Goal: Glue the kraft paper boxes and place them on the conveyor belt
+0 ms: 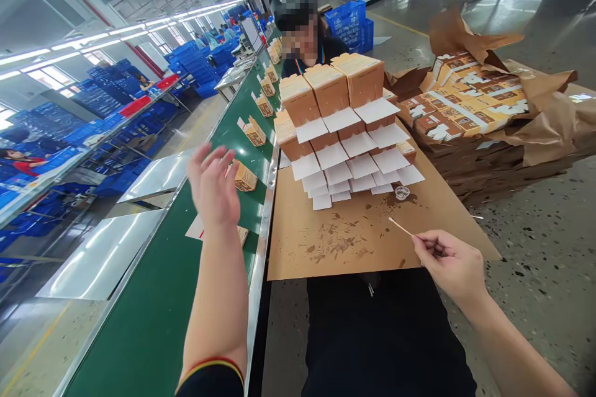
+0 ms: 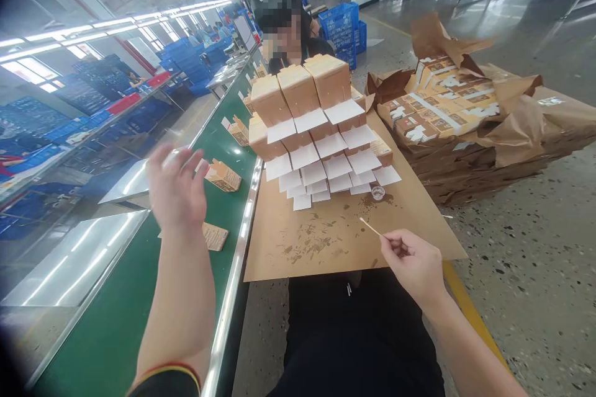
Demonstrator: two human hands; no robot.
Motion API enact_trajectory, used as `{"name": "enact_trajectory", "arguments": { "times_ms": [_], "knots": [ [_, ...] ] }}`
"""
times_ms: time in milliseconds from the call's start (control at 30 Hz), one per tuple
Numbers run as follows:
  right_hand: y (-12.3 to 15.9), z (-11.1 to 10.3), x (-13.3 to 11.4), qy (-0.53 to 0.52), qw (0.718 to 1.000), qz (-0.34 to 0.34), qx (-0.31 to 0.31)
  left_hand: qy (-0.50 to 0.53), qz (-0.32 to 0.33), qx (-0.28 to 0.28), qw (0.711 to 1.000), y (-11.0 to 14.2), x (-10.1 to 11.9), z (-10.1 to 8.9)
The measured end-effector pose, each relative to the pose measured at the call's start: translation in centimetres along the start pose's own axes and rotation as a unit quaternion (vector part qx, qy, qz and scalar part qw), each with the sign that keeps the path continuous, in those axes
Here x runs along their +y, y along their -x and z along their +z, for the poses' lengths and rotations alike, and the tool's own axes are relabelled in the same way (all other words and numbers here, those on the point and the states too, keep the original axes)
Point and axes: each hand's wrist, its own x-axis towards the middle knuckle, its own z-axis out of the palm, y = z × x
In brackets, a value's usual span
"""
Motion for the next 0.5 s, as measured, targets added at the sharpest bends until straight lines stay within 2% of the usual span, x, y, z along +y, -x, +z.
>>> {"name": "enact_trajectory", "arguments": {
  "times_ms": [100,200,267,333,433,500],
  "knots": [
    [-0.4,0.1,-1.1,-0.014,1.0,-0.017,0.0,-0.079,0.113,-0.163,0.977,-7.9,0.0,5.6],
    [-0.2,0.0,-1.4,-0.017,0.999,-0.033,0.008,-0.14,0.207,-0.256,0.934,-12.4,-1.2,9.6],
    [0.0,-0.3,-1.3,-0.013,0.999,-0.037,0.024,-0.179,0.227,-0.291,0.912,-13.2,-2.3,11.2],
    [0.2,-0.5,-1.0,-0.009,0.999,-0.035,0.035,-0.21,0.217,-0.324,0.897,-13.0,-3.1,12.0],
    [0.3,-0.7,-0.8,-0.006,0.999,-0.025,0.044,-0.21,0.194,-0.35,0.892,-11.7,-3.1,12.1],
    [0.3,-0.9,-0.8,-0.006,0.999,-0.02,0.047,-0.193,0.198,-0.335,0.901,-10.8,-2.2,11.4]
  ]
}}
